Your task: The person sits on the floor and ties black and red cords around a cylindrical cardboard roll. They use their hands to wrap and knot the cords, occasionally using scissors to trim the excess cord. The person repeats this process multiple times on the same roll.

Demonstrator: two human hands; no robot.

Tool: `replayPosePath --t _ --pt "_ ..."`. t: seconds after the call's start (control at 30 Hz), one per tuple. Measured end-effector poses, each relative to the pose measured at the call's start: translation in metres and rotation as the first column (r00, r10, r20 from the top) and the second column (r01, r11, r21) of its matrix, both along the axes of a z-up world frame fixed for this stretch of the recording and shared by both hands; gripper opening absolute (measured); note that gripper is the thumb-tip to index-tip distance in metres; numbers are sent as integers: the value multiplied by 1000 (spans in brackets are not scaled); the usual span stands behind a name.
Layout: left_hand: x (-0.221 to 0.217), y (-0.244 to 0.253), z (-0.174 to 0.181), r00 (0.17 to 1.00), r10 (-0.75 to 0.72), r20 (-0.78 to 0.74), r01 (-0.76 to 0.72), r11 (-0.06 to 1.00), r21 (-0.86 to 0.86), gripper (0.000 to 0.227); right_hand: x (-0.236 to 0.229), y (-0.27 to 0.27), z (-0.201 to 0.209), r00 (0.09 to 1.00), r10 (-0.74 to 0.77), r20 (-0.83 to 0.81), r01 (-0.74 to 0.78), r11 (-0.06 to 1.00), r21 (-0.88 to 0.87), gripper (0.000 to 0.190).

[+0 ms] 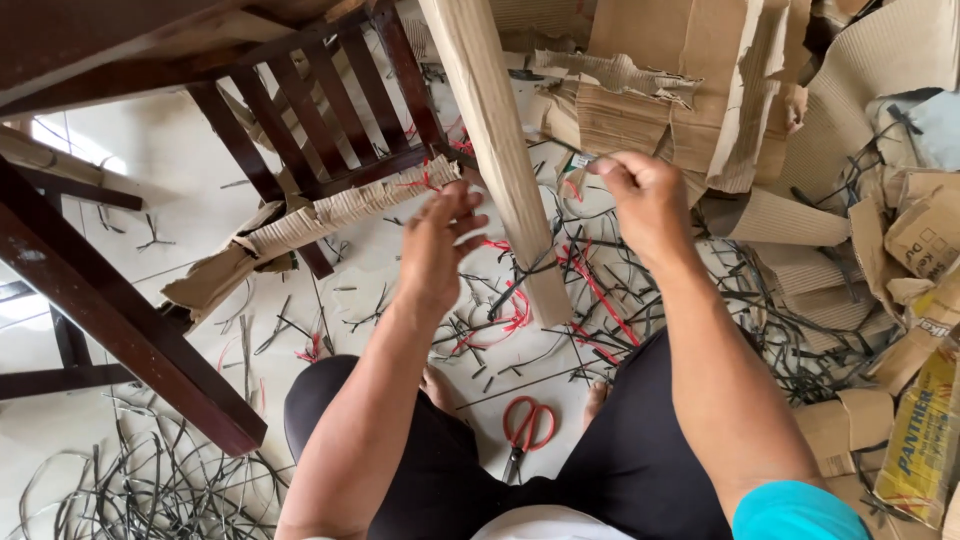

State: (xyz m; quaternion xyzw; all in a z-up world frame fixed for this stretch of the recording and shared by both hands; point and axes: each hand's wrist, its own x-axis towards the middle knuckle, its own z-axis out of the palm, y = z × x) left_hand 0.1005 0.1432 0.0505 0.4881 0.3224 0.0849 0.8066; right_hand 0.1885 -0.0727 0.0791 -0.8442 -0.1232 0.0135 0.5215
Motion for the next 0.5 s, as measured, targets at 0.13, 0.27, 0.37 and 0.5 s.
replayPosePath --t 0.13,0.27,0.37,0.5 --pt "4 -12 -6 998 50 -46 -43 989 142 45 7 15 -8 997 72 10 -73 995 66 13" --pt "22 -5 -5 998 57 -39 -47 977 208 54 13 24 -16 989 144 20 -145 988 57 12" --pt "46 5 -32 999 29 16 -31 991 129 52 13 34 -10 984 181 5 -180 981 71 13" --pt "64 13 -34 987 0 161 5 999 -35 47 9 48 -3 982 186 -13 -184 978 102 10"
